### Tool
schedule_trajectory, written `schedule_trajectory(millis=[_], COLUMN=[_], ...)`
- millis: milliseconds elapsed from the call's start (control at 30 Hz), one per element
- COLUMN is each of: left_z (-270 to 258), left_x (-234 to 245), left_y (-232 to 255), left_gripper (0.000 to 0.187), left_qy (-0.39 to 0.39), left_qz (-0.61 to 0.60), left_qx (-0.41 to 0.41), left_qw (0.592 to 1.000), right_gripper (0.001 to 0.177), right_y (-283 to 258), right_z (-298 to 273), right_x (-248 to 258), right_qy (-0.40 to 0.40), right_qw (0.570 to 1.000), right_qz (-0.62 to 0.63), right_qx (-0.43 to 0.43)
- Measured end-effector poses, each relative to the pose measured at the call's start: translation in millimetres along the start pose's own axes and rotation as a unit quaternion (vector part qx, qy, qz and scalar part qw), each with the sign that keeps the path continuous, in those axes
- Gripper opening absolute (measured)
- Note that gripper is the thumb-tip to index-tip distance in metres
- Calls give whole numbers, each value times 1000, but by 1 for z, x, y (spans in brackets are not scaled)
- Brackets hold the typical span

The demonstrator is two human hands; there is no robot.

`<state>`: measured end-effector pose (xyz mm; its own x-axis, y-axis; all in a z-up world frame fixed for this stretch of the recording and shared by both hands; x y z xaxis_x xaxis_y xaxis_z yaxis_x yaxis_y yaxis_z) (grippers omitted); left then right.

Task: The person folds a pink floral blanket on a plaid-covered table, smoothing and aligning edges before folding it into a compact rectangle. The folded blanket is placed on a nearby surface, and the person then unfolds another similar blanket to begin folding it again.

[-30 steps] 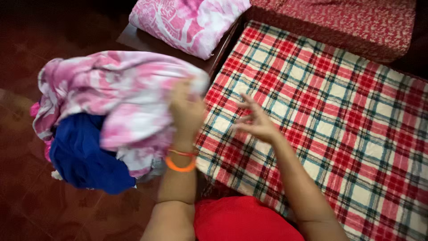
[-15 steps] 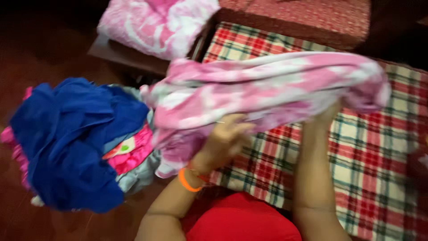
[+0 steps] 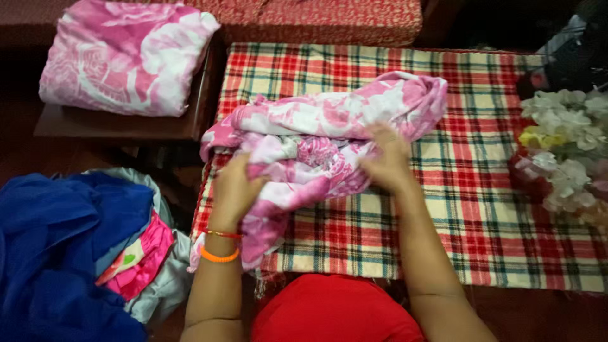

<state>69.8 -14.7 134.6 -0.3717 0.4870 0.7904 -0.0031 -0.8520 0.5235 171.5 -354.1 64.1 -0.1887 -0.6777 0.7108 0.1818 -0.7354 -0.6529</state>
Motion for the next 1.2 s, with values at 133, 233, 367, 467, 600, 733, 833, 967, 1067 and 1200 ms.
schedule_trajectory(millis=[133, 233, 367, 467, 600, 733, 833, 967, 1067, 1200], left_z=[-16, -57, -74, -68, -67, -64, -63, -14, 46, 98], left_x=[-47, -68, -80, -92, -95, -99, -97, -99, -62, -63], left_y=[59, 113, 138, 128, 116, 106, 104, 77, 43, -1], left_gripper=[10, 20, 27, 30, 35, 38, 39, 40, 34, 67], left_qy=[-24, -47, -43, -75, -87, -163, -242, -283, -44, 20], left_qz=[-160, -126, -117, -133, -141, -129, -181, -310, -190, 83], left_qx=[-130, -286, -309, -267, -270, -247, -238, -12, 5, -27], left_qw=[978, 949, 943, 952, 949, 947, 923, 908, 981, 996], right_gripper=[21, 21, 22, 40, 41, 33, 29, 42, 59, 123], right_y=[-45, -30, -57, -99, -56, 60, 152, 188, 168, 99], right_z=[-14, -10, 15, 19, 60, 126, 131, 111, 99, 83], right_x=[-10, 6, 21, 2, -50, 1, 68, 129, 107, 85], right_qy=[-135, -157, 1, 94, 89, 234, 358, 415, 289, 243], right_qw=[977, 979, 999, 965, 986, 964, 869, 801, 871, 968], right_qz=[-154, -106, -10, 34, -72, 81, 292, 399, 335, -25], right_qx=[52, -73, 33, 242, 124, -94, -177, -164, -215, -55])
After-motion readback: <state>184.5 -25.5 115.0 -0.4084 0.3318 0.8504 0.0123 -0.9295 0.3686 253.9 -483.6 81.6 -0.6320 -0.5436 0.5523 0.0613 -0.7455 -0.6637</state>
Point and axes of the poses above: each hand's wrist, its own z-axis towards the middle knuckle, its own x-axis out of the back of the hand, y = z × x, the point moved 9 cm from there along z, towards the middle knuckle, and after that the axes turned 9 degrees about y, right-handed, at the moved point
